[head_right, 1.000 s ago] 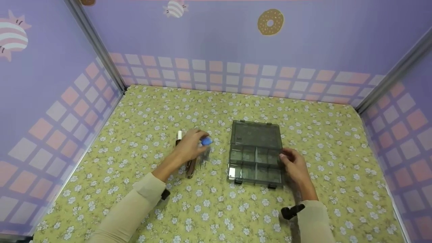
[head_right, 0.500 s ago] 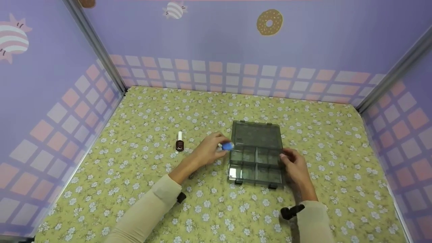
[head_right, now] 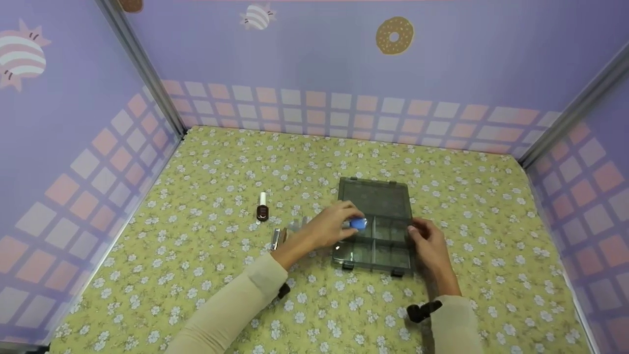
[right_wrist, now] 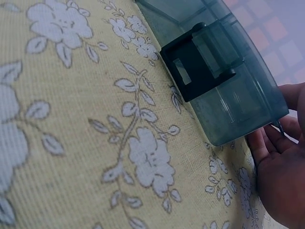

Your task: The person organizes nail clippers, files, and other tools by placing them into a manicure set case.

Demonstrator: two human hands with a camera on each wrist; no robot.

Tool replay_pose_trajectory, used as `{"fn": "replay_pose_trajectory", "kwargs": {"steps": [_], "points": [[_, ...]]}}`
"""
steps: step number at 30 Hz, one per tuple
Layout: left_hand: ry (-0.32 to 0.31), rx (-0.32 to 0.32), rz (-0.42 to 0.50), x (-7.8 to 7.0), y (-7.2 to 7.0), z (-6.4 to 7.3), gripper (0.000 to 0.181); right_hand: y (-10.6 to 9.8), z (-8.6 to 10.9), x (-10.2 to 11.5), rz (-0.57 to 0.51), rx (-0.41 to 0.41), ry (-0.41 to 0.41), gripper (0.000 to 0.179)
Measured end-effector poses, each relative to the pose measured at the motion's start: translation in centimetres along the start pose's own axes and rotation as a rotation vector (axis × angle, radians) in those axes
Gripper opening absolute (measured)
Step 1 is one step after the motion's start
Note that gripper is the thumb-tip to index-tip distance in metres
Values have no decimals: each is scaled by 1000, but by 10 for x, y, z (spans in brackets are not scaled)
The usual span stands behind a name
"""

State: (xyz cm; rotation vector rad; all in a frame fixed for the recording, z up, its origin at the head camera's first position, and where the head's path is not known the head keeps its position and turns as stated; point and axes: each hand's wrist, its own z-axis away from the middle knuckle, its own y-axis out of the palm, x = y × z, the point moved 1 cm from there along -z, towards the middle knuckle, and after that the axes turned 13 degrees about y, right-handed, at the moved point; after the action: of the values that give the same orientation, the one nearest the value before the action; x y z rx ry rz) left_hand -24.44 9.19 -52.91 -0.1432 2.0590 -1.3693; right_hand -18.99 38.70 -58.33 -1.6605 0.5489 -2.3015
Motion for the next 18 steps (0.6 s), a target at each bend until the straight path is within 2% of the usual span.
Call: {"fn": "replay_pose_trajectory", "kwargs": {"steps": [6,12,18], "points": [[-6,41,-40,0,8,-10,35,0,-2,-2,-2,-7,7,57],[7,66,-31,-3,14,-12,34,0,-1,-2,-2,6,49,57],[0,74,-5,-3,17,-13,32,2,-3,-1,-7,4,25,57]]}}
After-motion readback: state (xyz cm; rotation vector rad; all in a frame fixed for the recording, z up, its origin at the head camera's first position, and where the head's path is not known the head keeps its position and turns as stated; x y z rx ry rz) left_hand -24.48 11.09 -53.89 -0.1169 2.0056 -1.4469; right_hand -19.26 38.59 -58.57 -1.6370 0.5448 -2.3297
